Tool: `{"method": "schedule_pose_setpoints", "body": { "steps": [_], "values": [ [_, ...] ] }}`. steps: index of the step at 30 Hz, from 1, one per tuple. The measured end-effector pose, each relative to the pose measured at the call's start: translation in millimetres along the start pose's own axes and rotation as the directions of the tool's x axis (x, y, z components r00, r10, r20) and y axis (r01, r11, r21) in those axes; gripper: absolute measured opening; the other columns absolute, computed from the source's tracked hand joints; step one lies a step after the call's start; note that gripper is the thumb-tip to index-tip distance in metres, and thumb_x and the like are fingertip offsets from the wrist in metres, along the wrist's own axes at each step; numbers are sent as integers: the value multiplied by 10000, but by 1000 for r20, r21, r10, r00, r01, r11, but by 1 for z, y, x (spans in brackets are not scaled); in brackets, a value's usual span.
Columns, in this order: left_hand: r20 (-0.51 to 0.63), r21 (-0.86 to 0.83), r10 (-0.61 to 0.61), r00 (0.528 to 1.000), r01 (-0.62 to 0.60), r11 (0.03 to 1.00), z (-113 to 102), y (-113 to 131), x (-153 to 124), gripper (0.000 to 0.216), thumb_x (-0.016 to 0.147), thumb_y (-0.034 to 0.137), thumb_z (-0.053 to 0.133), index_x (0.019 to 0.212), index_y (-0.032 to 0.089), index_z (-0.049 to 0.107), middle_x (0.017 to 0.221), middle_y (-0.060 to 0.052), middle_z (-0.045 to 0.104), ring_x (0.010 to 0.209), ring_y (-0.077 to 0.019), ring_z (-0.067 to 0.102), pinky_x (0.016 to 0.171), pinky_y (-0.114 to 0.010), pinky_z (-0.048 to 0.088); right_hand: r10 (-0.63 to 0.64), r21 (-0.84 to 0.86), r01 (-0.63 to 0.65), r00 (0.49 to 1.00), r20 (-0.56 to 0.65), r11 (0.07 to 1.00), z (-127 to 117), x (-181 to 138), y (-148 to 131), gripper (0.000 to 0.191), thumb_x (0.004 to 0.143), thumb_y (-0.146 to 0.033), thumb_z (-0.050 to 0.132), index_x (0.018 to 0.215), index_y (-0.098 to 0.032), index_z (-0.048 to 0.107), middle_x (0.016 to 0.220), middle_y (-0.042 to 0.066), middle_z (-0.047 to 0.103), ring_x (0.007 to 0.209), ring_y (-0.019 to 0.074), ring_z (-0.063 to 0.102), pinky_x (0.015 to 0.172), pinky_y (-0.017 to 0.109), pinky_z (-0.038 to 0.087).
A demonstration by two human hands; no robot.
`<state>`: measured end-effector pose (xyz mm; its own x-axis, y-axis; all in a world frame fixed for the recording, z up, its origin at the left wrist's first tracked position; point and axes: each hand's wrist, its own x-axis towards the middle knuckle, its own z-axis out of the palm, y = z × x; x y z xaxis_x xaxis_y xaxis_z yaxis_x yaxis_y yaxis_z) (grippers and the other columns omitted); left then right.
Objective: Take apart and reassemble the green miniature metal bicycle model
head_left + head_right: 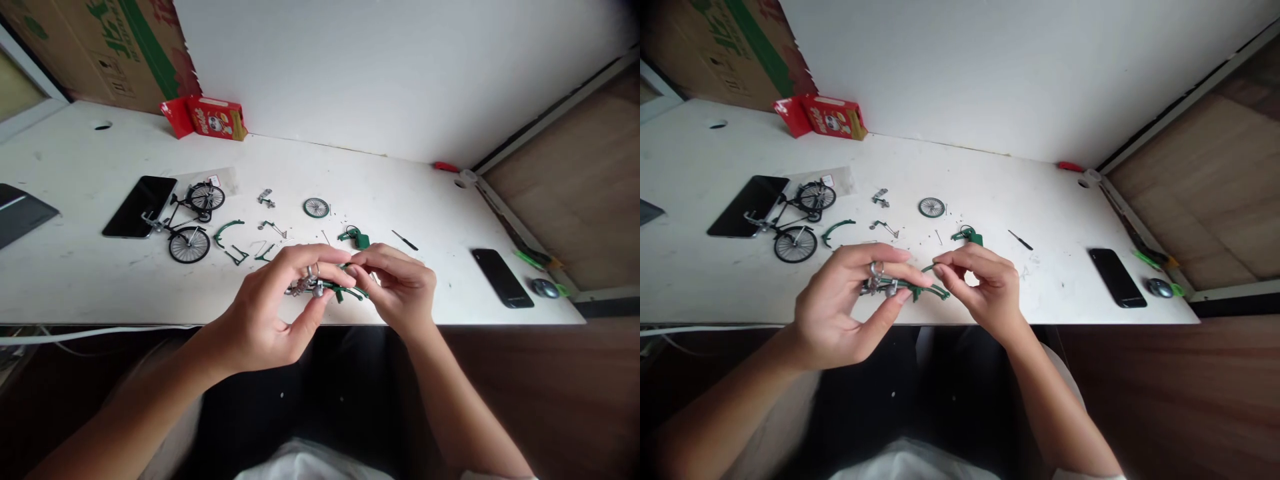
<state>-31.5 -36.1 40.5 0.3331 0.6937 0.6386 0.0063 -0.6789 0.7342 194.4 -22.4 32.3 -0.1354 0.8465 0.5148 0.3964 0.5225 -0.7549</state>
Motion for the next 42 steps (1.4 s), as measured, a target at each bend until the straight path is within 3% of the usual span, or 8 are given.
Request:
{"method": "schedule_pose_setpoints", "body": {
  "steps": [9,12,15,18,20,25,38,42],
  "values": [
    [-13,14,3,1000,-3,1000,1,0,-4,532,922,-3,688,1377,245,563,1181,-93,811,1048,-252,807,1029,-491,621,-14,50,12,999,41,999,-2,1,0,64,988,-275,781,1007,-307,833,899,31,790,759,188,680,661,372,537],
    [-51,-25,-38,998,37,999,2,-2,-3,497,957,39,690,1378,269,562,1146,-67,817,1060,-253,807,1039,-492,630,49,69,-52,997,57,996,-2,1,0,63,987,-314,789,1031,-303,834,930,39,796,792,196,686,698,382,563],
    [-124,-92,-127,984,116,989,3,-5,0,417,998,96,697,1362,250,567,1100,-55,820,1084,-241,794,1044,-454,624,119,52,-121,992,37,991,-3,1,-2,199,1052,-407,695,1144,-299,834,1012,65,783,892,215,707,742,389,576],
    [-144,-207,-277,950,244,947,5,-9,2,384,1026,139,696,1375,211,551,1111,-79,811,1023,-209,789,844,-324,639,8,-1,-8,997,-71,1000,-3,-2,-7,290,1074,-481,638,1248,-335,818,1067,82,738,985,247,701,808,434,582],
    [-125,-268,-326,937,285,920,7,-10,2,396,1031,156,702,1390,203,543,1125,-92,807,955,-190,785,754,-282,615,-153,-91,145,984,-90,985,-2,-4,-11,281,994,-495,761,1240,-372,820,1066,80,730,1022,281,690,852,482,582],
    [-75,-339,-402,912,356,871,12,-8,-1,415,1046,171,696,1427,217,535,1175,-97,788,1048,-203,777,909,-318,612,-380,-271,354,924,-46,895,4,-5,-17,352,865,-218,914,1165,-373,814,992,24,764,963,260,691,883,509,571],
    [-118,-282,-475,872,429,858,16,-5,-3,379,1040,208,705,1381,260,550,1161,-77,759,1089,-213,747,892,-328,590,-407,-220,391,913,-33,894,9,-1,-8,372,836,-93,913,1124,-303,805,966,28,743,928,245,683,844,498,580],
    [-131,-306,-526,840,470,828,13,-7,-2,382,1008,211,744,1342,257,563,1088,-43,723,1011,-182,721,845,-292,575,-399,-207,388,917,-12,898,12,-2,-6,373,844,-87,903,1142,-292,809,946,35,727,911,240,673,816,486,585]
  ]
}}
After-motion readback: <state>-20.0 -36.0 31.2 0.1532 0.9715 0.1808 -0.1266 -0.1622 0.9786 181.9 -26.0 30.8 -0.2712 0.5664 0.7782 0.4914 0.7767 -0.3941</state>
